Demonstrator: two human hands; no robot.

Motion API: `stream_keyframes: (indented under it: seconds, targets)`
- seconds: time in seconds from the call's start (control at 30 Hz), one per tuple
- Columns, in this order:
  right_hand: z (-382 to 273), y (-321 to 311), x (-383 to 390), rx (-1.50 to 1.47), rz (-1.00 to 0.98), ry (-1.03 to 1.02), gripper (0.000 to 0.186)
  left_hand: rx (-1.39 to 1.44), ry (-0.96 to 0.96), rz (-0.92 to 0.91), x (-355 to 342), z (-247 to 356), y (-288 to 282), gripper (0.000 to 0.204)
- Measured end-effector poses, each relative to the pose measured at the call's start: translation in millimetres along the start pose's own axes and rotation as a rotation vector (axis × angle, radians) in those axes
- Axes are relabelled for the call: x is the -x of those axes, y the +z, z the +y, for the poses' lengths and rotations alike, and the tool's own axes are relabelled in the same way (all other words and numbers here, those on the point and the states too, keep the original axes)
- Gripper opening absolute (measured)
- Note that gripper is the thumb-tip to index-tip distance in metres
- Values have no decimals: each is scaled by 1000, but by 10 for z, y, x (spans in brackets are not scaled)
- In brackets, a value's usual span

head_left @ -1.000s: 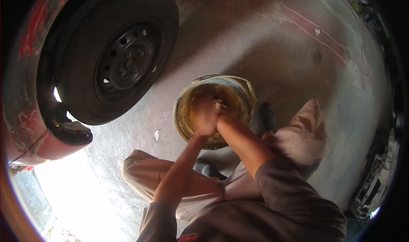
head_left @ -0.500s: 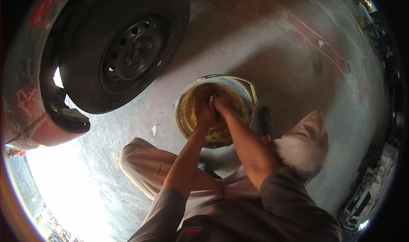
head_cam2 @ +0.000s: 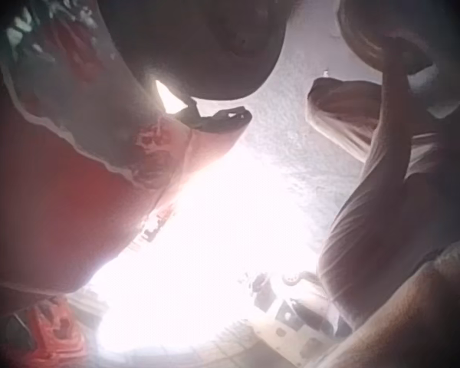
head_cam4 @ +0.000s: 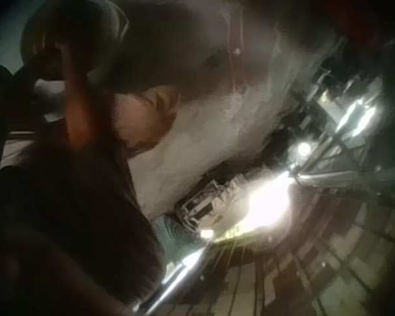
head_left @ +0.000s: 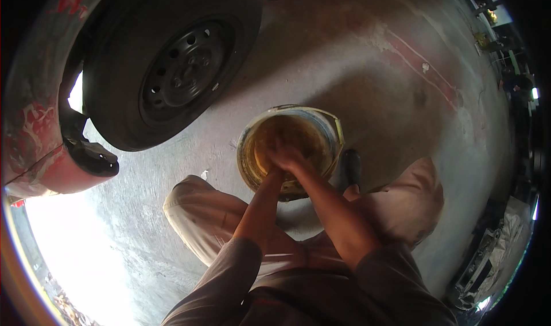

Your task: The person selects a piece of sandpaper from a box, dips it into a bucket of water, and sands the damaged rear panel of a red car by hand.

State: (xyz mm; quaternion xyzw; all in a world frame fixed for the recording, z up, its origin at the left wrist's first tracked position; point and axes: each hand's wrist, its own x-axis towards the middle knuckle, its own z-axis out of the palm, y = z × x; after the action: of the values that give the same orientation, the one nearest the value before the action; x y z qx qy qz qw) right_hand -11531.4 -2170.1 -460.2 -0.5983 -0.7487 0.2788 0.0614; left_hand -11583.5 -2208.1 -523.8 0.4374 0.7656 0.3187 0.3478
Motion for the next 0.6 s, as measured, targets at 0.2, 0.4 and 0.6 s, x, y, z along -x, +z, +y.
stream_keyframes:
  seconds: [0.2,0.4,0.6]
  targets:
    - [-286,-176,91,284,-450,-179,87,-66,27,45,39,-43,-41,47]
    - [-38,-309,30,-160,-234,194,88,-266,185,179,-65,-48,-104,45]
    - [487,3,-12,-596,-171,322,80,-156,-6,21,-255,-138,-235,34]
